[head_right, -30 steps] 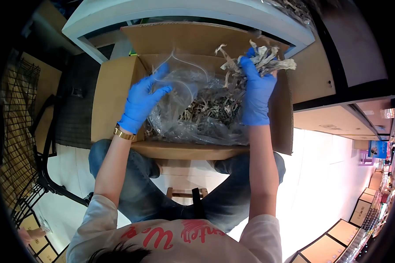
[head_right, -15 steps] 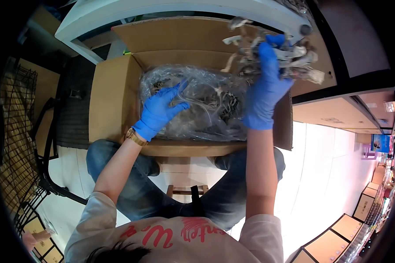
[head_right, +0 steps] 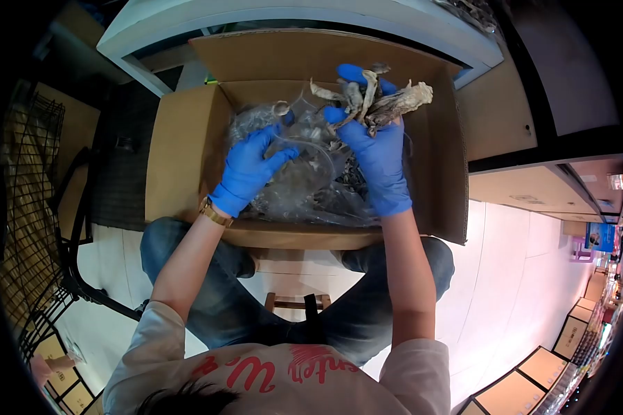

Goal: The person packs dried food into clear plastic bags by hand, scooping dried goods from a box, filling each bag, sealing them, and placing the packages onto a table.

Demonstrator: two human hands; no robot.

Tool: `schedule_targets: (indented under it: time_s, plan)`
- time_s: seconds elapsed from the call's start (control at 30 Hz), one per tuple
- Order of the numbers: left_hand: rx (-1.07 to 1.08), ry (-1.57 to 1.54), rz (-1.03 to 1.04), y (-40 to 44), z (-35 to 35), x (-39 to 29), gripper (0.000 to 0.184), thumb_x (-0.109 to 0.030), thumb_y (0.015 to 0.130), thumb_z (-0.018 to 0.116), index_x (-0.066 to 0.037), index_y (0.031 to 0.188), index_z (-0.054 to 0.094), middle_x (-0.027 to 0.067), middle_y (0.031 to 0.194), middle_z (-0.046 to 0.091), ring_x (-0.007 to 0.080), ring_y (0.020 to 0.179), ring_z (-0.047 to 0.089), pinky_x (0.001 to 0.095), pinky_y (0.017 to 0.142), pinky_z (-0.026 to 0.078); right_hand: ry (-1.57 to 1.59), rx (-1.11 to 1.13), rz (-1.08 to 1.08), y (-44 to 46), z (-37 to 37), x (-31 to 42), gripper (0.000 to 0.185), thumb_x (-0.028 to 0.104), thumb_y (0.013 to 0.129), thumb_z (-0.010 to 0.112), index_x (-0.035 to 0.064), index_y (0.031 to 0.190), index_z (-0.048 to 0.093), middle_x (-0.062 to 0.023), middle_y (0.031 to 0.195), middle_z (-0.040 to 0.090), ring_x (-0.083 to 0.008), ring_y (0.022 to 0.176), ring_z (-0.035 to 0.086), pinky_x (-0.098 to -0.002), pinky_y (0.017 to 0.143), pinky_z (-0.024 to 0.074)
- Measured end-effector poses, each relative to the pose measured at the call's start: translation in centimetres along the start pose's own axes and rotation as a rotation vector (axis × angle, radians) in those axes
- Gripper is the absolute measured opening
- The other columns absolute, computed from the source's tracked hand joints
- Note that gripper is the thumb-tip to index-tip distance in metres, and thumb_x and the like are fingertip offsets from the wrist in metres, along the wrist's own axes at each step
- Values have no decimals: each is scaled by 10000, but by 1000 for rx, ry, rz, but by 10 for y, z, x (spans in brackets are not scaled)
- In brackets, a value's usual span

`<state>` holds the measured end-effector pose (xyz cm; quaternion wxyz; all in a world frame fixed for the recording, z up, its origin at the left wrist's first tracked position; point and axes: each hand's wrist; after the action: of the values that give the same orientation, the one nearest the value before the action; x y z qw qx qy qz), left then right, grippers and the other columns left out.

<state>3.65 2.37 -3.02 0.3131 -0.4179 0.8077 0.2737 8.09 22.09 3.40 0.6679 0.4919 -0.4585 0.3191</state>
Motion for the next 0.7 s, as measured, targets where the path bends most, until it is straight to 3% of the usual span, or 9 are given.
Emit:
schedule_targets:
  time_s: [0.17, 0.23, 0.27, 0.3, 0.37, 0.57, 0.7]
  plan:
    - [-30, -11, 50, 1, 1, 3, 585, -385, 814, 688, -92, 1294, 528, 169, 1103, 623, 320, 985, 611, 391, 835, 499, -55, 190, 94, 0, -5, 13, 645, 38, 745, 753, 42, 1316, 455, -55, 1310, 528, -147, 1158, 505, -301, 979, 426]
    - [-18, -11, 37, 0, 1, 4, 594, -391, 812, 689, -94, 1299, 525, 169, 1104, 621, 321, 983, 612, 393, 833, 499, -90, 275, 287, -1, -8, 15, 667, 31, 744, 746, 41, 1337, 439, -50, 1351, 494, -153, 1211, 466, -314, 1010, 400]
    - [-38, -4, 53, 0, 4, 7, 597, -397, 811, 688, -100, 1302, 524, 168, 1103, 622, 320, 982, 612, 393, 832, 500, -161, 333, 150, -1, -8, 12, 686, 55, 751, 743, 79, 1363, 434, -67, 1348, 492, -185, 1221, 473, -335, 1018, 400]
    - [-57, 4, 68, 0, 5, 8, 599, -402, 811, 687, -105, 1304, 523, 166, 1103, 623, 319, 981, 612, 394, 831, 500, -161, 333, 150, 0, -10, 12, 686, 55, 751, 743, 79, 1363, 434, -67, 1348, 492, -185, 1221, 473, -335, 1018, 400]
    - [-50, -1, 67, 0, 6, 8, 597, -404, 811, 687, -107, 1303, 524, 163, 1104, 623, 318, 980, 613, 394, 830, 500, -533, 419, -36, 3, -13, 15, 704, 101, 749, 761, 140, 1376, 443, -81, 1338, 501, -204, 1196, 502, -347, 1008, 415]
    - [-16, 5, 75, 0, 5, 7, 594, -410, 815, 680, -114, 1304, 521, 157, 1113, 622, 312, 985, 611, 391, 830, 500, -621, 415, 35, 5, -16, 26, 700, 226, 754, 776, 180, 1376, 458, -116, 1295, 538, -234, 1153, 546, -353, 990, 431]
    - [-12, 49, 124, 0, 7, 10, 614, -410, 818, 674, -120, 1328, 493, 144, 1145, 614, 306, 1017, 599, 386, 851, 492, -688, 418, 124, 4, -18, 37, 711, 80, 750, 771, 125, 1380, 444, -18, 1399, 465, -166, 1236, 458, -330, 1024, 415]
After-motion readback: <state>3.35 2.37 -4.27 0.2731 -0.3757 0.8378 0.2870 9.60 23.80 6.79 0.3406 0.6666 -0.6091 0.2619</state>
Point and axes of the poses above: each hand's wrist, its own y-axis towards the middle knuckle, its own z-axis out of the palm, x = y × z
